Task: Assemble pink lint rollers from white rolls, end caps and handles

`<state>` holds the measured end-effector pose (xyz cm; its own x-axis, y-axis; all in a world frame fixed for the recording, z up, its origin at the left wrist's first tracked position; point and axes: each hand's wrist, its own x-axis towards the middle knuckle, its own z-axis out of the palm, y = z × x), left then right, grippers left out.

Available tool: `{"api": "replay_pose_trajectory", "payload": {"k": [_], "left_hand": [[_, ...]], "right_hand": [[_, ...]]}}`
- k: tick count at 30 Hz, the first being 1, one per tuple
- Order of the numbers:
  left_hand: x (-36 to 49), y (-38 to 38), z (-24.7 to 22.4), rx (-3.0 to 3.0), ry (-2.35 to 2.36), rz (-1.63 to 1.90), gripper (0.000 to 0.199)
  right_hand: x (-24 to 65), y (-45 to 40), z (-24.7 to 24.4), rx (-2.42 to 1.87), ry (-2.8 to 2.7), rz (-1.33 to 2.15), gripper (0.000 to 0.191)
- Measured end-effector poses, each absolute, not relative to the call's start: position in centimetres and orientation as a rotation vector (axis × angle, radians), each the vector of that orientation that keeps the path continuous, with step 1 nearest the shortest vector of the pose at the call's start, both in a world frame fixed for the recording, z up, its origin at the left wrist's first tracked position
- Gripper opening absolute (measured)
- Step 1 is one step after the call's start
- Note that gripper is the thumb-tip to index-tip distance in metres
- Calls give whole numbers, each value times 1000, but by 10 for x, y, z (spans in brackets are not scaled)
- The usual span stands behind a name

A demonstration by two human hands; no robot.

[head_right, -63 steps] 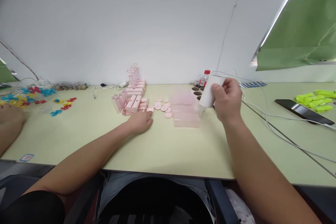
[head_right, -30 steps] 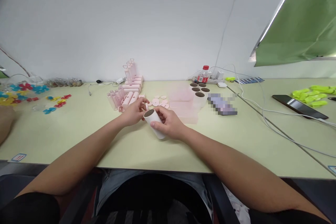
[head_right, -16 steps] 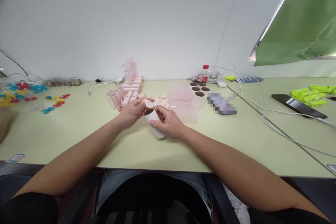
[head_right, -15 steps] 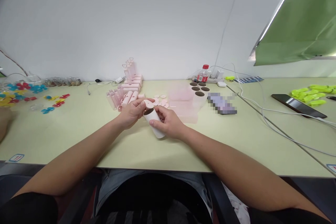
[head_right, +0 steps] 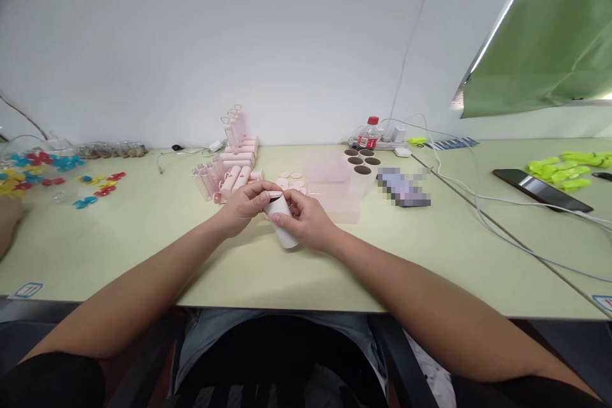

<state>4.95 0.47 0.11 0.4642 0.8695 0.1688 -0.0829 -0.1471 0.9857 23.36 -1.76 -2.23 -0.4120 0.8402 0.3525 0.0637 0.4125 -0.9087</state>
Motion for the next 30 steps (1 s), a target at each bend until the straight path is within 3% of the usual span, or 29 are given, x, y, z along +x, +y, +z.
{"api": "replay_pose_trajectory", "payload": {"k": [7, 30], "left_hand": [[48, 8, -2, 1518, 701, 948, 44], [46, 4, 0, 1647, 722, 943, 43]], "right_hand": [[234, -18, -25, -781, -1729, 1152, 40], [233, -18, -24, -783, -1740, 1071, 41]]}}
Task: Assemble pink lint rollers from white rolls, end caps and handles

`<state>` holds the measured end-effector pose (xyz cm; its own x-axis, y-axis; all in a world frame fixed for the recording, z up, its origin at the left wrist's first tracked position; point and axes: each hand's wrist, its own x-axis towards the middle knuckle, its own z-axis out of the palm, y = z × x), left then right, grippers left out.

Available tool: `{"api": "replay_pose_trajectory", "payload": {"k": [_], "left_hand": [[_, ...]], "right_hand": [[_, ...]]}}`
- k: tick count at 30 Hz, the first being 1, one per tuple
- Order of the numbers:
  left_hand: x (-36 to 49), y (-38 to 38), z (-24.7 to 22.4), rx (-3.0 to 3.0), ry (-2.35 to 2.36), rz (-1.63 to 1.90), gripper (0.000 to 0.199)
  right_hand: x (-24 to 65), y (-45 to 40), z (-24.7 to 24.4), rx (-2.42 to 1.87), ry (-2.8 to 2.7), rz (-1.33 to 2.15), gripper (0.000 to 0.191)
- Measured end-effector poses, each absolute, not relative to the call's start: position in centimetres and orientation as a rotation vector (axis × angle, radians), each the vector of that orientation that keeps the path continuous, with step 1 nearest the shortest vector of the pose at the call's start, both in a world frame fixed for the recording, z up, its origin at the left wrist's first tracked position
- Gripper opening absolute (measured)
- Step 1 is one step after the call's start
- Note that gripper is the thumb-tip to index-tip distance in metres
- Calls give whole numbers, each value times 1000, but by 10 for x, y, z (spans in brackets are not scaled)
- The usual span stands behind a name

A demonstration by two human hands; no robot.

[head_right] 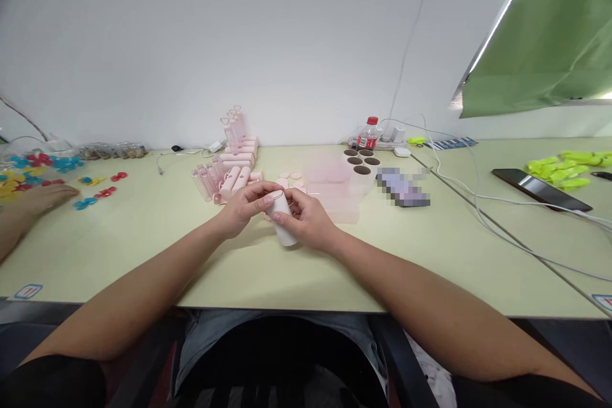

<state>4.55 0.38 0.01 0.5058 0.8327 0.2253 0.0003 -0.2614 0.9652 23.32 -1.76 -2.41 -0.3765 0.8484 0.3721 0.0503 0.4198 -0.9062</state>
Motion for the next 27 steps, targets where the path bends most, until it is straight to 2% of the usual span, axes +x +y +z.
{"api": "replay_pose_trajectory", "payload": {"k": [9, 15, 21, 27], "left_hand": [[41, 9, -11, 1743, 549, 1115, 59], [36, 9, -8, 2078, 488, 1084, 40], [36, 4, -1, 2099, 596, 1019, 38], [40, 2, -6, 2114, 665, 983, 71]], "right_hand": [[232, -18, -22, -753, -1704, 1096, 41], [231, -19, -23, -721, -1631, 1044, 44], [230, -20, -22, -727, -1644, 1038, 44], [234, -16, -23, -698, -1524, 1119, 63]]}}
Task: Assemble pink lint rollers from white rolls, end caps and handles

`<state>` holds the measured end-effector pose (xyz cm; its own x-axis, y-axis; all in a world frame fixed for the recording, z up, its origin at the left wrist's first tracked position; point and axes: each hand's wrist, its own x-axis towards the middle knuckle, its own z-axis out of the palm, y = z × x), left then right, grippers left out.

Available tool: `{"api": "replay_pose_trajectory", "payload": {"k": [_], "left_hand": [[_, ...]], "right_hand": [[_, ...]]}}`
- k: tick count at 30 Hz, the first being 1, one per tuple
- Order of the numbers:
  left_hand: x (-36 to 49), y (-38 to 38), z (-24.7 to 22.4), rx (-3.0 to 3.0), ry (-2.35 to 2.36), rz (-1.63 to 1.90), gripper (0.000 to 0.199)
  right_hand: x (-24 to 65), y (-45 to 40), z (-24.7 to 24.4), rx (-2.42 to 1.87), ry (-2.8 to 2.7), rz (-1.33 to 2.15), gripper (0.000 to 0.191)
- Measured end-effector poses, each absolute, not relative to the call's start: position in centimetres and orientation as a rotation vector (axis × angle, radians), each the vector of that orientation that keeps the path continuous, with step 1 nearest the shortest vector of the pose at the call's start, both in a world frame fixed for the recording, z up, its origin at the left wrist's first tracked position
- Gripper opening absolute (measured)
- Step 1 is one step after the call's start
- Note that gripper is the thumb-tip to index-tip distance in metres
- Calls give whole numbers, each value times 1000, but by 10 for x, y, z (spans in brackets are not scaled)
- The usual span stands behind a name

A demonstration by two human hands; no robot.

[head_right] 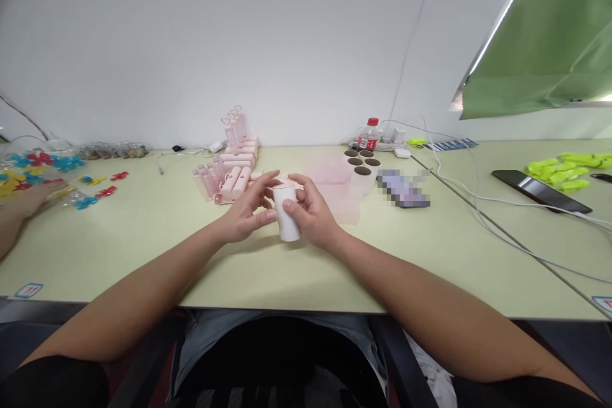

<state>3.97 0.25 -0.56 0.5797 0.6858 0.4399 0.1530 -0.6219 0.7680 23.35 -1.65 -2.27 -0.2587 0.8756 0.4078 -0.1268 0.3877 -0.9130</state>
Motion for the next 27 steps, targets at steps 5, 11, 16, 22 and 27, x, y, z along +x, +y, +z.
{"api": "replay_pose_trajectory", "payload": {"k": [5, 11, 16, 22, 27], "left_hand": [[39, 9, -7, 2159, 1053, 980, 49], [40, 10, -14, 2388, 1313, 547, 51], [41, 10, -19, 2471, 1373, 317, 48], [41, 11, -20, 2497, 1357, 394, 45], [43, 13, -17, 2405, 1121, 612, 38]], "right_hand": [[236, -20, -17, -736, -1436, 997, 56], [235, -19, -15, -741, -1461, 901, 41], [235, -19, -16, -792, -1489, 874, 39], [235, -17, -16, -789, -1461, 821, 40], [236, -16, -15, -780, -1370, 826, 41]]}}
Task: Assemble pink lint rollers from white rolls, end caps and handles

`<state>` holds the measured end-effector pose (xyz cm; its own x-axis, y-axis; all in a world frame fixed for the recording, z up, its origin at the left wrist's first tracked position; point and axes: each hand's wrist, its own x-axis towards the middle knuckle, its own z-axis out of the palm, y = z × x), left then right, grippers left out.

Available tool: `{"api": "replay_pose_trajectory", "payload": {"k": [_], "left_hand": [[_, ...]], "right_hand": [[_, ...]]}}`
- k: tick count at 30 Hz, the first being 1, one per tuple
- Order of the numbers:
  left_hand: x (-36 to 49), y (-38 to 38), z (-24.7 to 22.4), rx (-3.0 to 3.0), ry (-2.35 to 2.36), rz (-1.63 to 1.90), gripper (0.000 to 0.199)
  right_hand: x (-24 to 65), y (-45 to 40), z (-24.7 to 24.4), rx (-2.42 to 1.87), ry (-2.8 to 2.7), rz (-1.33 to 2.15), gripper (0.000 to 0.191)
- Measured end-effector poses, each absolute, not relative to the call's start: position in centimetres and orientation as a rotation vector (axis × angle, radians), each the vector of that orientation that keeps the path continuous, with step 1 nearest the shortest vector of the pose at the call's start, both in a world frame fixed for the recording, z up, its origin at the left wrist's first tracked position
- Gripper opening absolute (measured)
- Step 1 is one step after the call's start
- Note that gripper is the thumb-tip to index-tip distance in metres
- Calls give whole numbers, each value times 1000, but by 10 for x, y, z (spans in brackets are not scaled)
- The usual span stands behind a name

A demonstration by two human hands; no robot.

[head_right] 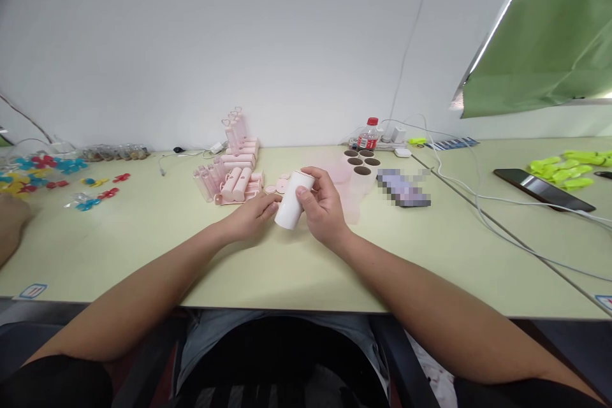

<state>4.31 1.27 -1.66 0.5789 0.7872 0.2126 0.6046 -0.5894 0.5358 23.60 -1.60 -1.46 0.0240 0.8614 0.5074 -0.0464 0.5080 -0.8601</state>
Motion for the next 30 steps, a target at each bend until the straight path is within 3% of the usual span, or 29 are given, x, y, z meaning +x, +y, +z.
{"api": "replay_pose_trajectory", "payload": {"k": [5, 9, 16, 30], "left_hand": [[44, 12, -13, 2245, 1203, 759, 29], [45, 9, -9, 2059, 1224, 879, 33], [46, 9, -5, 1603, 915, 979, 30], [49, 6, -9, 1722, 864, 1195, 42]], "right_hand": [[237, -16, -14, -805, -1323, 861, 41], [238, -14, -14, -846, -1309, 821, 38], [241, -9, -10, -796, -1147, 823, 40], [235, -14, -4, -751, -1096, 885, 54]]}}
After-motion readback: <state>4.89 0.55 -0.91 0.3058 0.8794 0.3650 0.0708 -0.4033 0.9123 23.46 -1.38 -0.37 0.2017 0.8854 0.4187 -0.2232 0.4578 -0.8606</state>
